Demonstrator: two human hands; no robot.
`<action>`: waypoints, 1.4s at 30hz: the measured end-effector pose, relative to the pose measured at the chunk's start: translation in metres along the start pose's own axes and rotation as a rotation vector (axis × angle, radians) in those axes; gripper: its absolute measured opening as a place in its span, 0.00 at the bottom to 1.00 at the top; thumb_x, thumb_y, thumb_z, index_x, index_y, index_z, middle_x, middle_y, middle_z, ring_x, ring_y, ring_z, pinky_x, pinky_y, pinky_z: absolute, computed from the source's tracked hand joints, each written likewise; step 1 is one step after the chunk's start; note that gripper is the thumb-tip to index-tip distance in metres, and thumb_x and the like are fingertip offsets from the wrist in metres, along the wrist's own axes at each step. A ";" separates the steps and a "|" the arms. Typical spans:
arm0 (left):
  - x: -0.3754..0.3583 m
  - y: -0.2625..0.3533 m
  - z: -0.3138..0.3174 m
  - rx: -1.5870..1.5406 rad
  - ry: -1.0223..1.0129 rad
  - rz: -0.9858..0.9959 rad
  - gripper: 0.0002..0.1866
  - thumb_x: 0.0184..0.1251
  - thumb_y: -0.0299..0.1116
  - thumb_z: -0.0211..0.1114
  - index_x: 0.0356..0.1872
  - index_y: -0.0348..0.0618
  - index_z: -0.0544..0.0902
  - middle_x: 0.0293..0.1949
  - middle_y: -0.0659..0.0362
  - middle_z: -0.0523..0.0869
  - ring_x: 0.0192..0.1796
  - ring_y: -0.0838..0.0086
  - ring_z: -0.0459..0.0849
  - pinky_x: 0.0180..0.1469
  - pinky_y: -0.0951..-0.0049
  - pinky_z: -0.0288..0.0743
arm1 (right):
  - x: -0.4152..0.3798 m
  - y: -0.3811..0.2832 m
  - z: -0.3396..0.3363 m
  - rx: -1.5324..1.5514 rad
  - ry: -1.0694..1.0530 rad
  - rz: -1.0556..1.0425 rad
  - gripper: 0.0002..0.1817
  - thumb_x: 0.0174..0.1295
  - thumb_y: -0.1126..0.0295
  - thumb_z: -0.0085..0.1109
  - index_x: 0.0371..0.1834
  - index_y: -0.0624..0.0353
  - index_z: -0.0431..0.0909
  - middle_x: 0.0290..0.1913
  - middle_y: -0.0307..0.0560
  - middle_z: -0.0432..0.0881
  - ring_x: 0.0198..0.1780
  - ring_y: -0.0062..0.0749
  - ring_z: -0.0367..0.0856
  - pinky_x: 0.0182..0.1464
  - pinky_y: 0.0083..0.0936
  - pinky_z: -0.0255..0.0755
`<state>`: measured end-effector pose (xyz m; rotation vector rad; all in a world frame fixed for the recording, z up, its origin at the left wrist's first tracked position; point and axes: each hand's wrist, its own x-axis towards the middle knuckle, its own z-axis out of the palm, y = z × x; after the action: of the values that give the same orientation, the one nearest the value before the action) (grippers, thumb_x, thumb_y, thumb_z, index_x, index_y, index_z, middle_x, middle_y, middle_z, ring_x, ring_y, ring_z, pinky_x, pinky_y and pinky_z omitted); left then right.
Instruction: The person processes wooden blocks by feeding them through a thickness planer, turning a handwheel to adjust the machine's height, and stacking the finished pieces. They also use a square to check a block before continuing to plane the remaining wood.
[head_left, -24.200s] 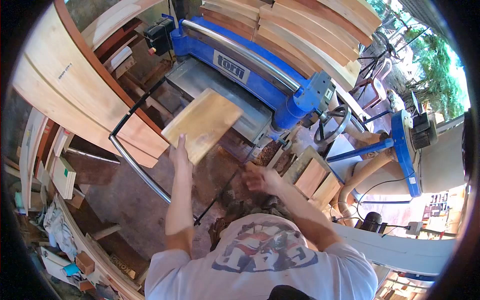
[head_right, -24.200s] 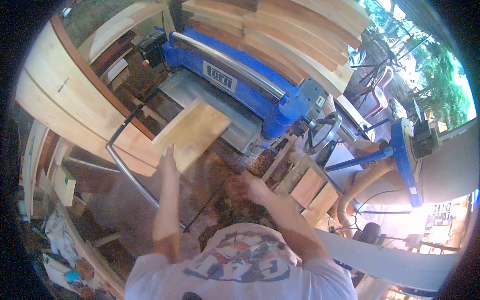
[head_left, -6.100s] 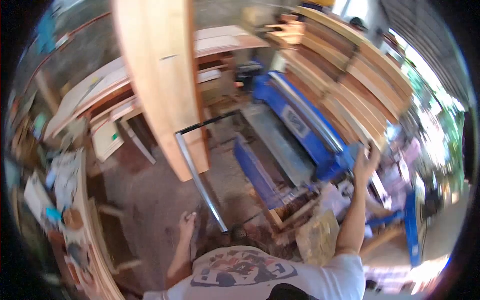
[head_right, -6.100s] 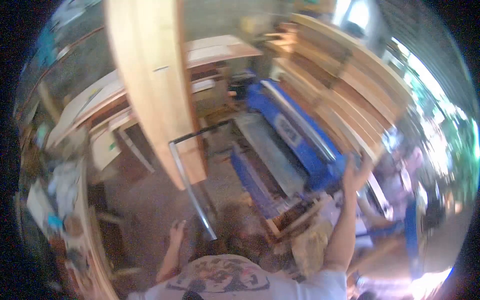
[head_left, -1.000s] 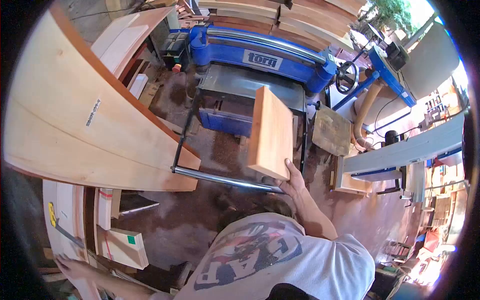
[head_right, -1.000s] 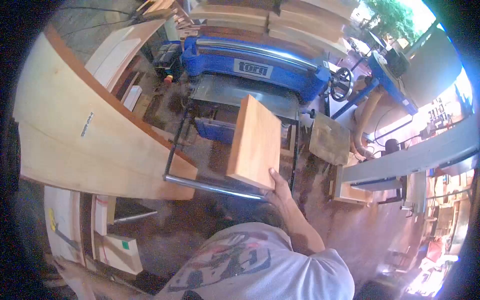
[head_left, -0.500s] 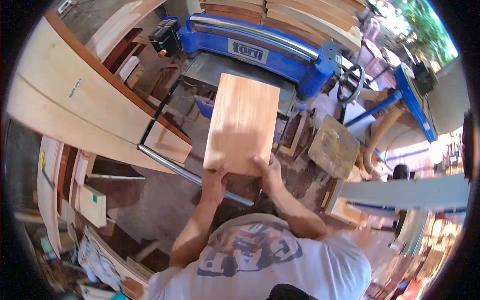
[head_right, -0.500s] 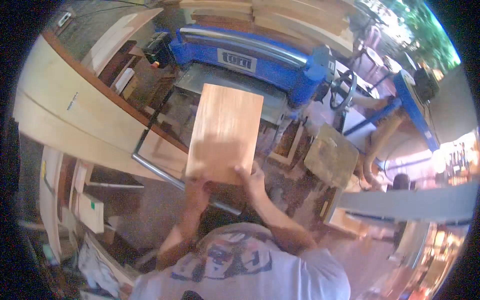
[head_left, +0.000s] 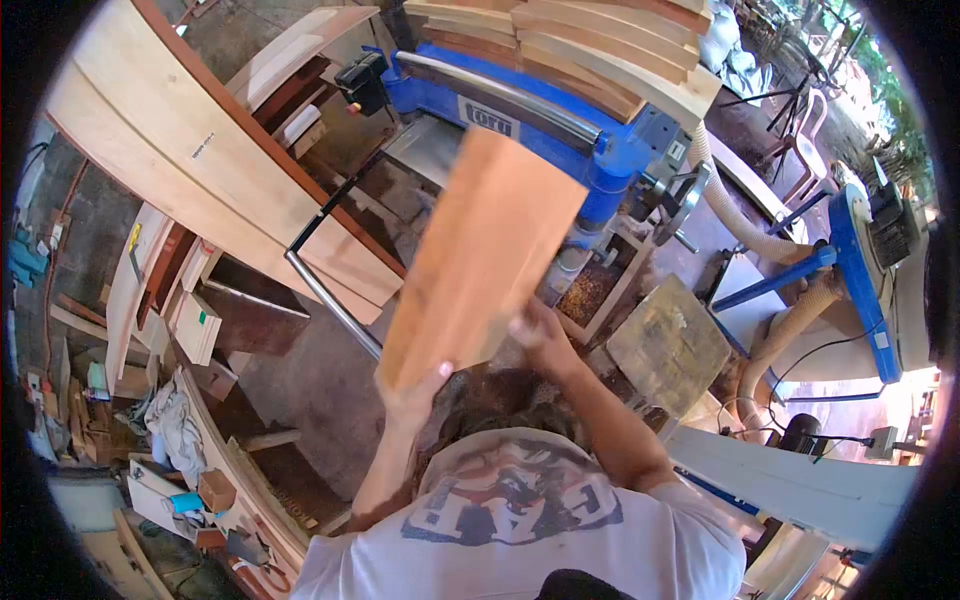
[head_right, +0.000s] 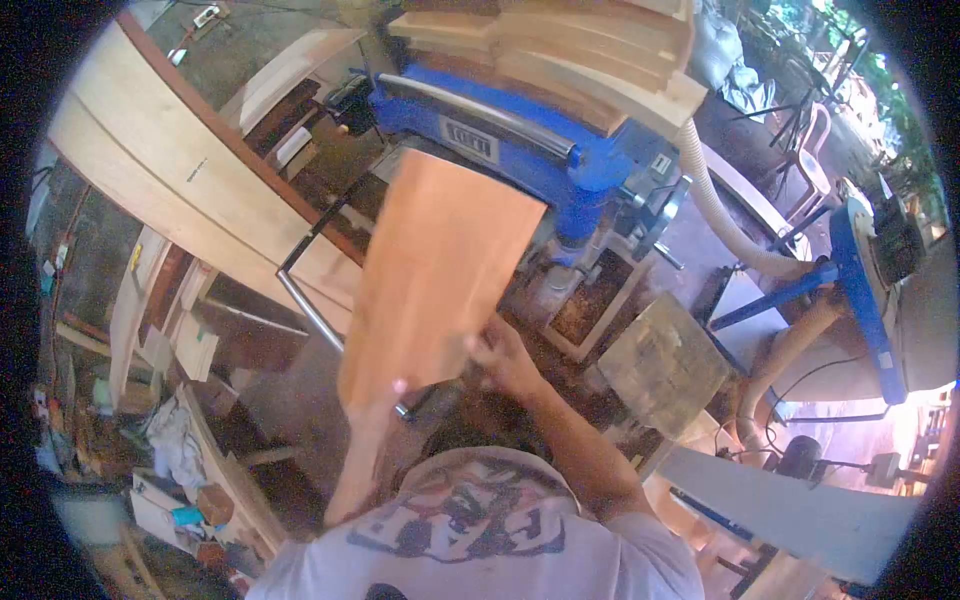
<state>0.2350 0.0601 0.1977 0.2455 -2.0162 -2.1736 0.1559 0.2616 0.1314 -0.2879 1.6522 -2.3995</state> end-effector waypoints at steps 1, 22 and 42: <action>-0.009 0.009 0.004 0.269 0.015 0.057 0.31 0.58 0.25 0.77 0.63 0.32 0.77 0.57 0.48 0.85 0.68 0.67 0.77 0.70 0.60 0.73 | 0.014 0.017 -0.017 0.269 -0.070 0.045 0.34 0.71 0.52 0.57 0.72 0.63 0.63 0.67 0.51 0.73 0.67 0.39 0.72 0.70 0.40 0.66; 0.074 -0.081 0.025 0.325 0.260 0.446 0.22 0.70 0.43 0.69 0.54 0.34 0.79 0.55 0.49 0.85 0.55 0.60 0.85 0.60 0.58 0.76 | 0.115 0.005 -0.018 0.538 0.207 0.633 0.37 0.74 0.32 0.36 0.63 0.54 0.72 0.54 0.51 0.79 0.46 0.48 0.80 0.52 0.48 0.75; 0.347 -0.257 0.073 0.046 0.642 -0.246 0.35 0.73 0.43 0.61 0.69 0.23 0.66 0.64 0.36 0.76 0.66 0.50 0.77 0.69 0.56 0.67 | 0.030 0.034 -0.111 -0.807 0.327 0.266 0.32 0.71 0.59 0.63 0.71 0.67 0.66 0.44 0.48 0.82 0.37 0.29 0.82 0.44 0.28 0.78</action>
<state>-0.1222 0.0691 -0.0559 1.0892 -1.7209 -1.8278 0.0984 0.3400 0.0619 0.2139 2.5548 -1.5453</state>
